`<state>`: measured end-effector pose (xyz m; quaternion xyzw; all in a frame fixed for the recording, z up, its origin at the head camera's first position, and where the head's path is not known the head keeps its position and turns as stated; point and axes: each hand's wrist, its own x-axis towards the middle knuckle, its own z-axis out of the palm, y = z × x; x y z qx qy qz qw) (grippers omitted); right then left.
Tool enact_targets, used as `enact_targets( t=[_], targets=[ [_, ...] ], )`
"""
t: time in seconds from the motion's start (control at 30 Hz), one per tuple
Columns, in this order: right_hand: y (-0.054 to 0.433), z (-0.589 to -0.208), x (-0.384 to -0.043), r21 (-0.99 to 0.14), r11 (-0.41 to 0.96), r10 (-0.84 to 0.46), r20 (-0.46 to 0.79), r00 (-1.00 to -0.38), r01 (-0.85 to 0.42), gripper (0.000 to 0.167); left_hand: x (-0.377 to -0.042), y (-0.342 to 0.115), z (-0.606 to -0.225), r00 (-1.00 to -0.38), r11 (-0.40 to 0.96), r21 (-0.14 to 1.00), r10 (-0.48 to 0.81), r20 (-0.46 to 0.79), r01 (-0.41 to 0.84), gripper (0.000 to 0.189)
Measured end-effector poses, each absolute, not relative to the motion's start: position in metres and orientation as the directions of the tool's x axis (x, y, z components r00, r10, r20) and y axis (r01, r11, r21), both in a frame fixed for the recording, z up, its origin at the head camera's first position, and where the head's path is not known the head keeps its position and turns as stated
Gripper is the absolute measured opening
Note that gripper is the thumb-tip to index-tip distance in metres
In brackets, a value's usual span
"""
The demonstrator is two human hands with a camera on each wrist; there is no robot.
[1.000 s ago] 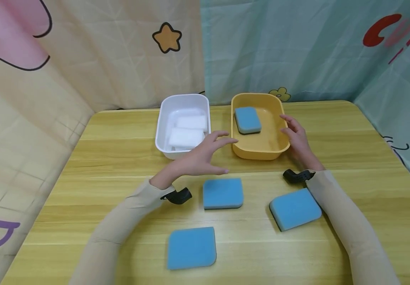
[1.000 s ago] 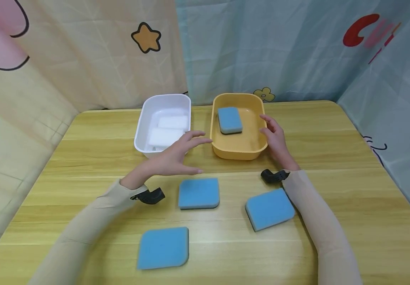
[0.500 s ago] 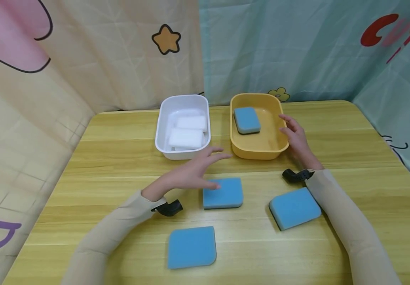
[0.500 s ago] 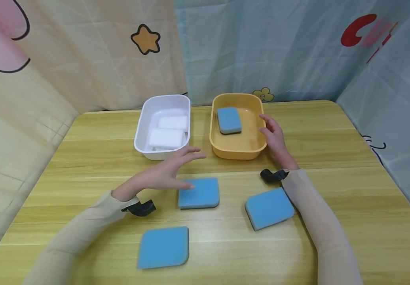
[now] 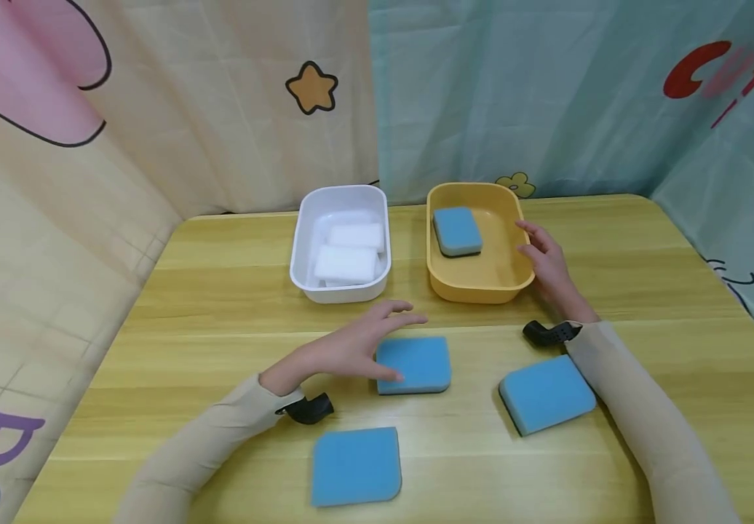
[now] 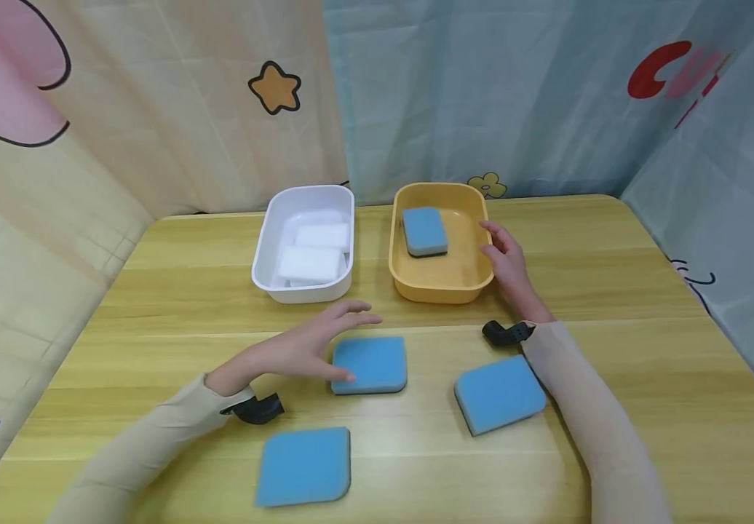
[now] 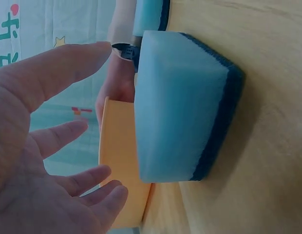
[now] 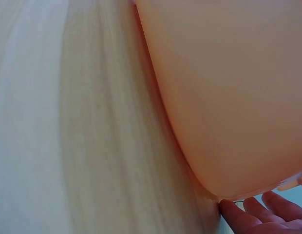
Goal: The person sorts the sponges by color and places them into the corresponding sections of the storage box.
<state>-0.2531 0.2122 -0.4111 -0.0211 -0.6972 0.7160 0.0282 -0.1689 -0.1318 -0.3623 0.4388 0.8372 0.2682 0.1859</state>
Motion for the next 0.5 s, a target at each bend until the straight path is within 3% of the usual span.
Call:
enact_targets(
  t=[0.5],
  targets=[
    [0.21, -0.411, -0.252, -0.999, -0.042, 0.069, 0.017, -0.997, -0.02, 0.047, -0.159, -0.143, -0.37, -0.524, 0.482, 0.629, 0.841, -0.135, 0.611, 0.07]
  ],
)
